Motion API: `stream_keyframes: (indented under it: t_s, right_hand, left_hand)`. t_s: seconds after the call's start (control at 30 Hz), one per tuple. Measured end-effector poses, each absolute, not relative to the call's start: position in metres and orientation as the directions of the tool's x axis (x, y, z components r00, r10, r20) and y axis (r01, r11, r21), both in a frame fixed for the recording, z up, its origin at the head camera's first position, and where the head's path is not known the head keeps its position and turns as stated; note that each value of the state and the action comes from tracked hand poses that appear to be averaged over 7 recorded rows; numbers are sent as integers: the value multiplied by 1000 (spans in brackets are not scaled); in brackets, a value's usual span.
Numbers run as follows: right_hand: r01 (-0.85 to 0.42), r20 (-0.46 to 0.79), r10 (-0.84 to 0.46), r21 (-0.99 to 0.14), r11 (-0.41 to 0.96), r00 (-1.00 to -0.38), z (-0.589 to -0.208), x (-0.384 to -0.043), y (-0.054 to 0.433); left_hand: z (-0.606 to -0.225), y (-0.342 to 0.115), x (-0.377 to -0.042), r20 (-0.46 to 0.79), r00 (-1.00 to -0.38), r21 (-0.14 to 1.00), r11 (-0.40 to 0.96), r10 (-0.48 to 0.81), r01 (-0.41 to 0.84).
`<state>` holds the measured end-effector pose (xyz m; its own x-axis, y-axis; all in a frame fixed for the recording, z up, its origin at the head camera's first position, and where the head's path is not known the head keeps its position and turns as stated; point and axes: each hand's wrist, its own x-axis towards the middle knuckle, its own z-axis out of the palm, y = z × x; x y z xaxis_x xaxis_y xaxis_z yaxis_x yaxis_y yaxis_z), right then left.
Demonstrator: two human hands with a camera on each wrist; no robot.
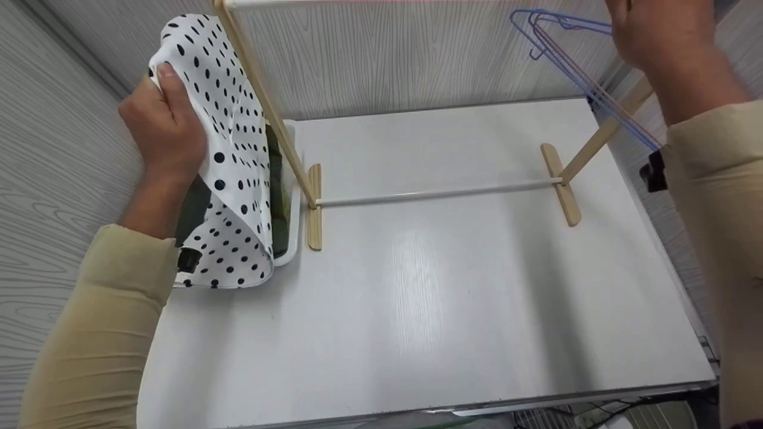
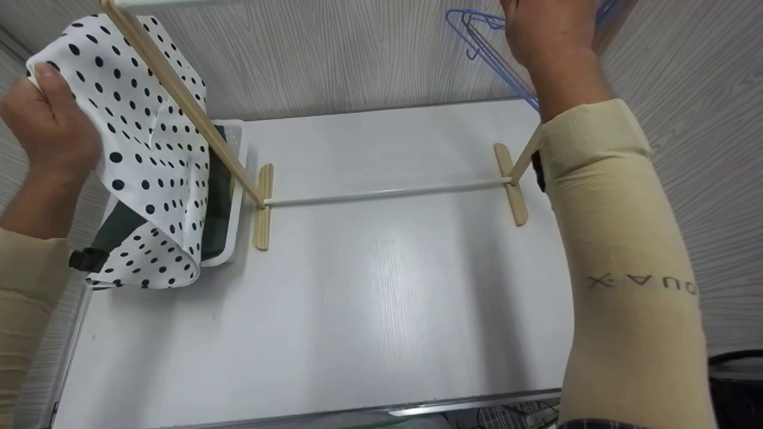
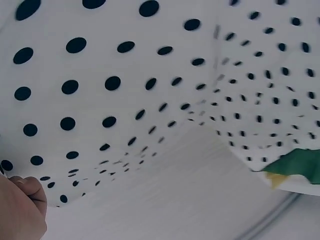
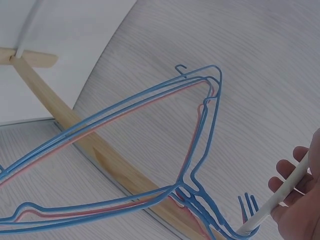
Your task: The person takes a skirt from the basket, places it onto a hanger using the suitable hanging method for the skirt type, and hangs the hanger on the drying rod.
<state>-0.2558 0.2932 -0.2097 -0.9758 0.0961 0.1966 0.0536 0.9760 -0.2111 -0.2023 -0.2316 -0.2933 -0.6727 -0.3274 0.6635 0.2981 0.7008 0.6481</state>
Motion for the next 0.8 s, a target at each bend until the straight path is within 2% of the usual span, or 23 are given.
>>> stream_keyframes:
  t_s: [0.13,0.3,0.57,0.67,0.8]
  right_hand:
    - [34,217,83,-219,975,-973,-209,-253,291]
    - [18,238,72,-222,975,-969,-209,-252,291]
    - [-42,265,12,-196,980,-964,-213,-254,297]
    - [-38,270,18,-202,979,-963,-213,-257,299]
    - [-46,262,11,-211,977,-965,-213,-261,298]
  left_hand:
    - [-273,-212,-195,731,-613,617,675,-300,405]
    - [-257,-183,-185,809,-559,518,667,-180,535]
    - [-271,-119,-179,874,-481,372,546,66,751]
    - [-288,-97,-182,863,-489,364,514,126,776]
    - [-319,-79,-186,811,-554,426,458,189,780]
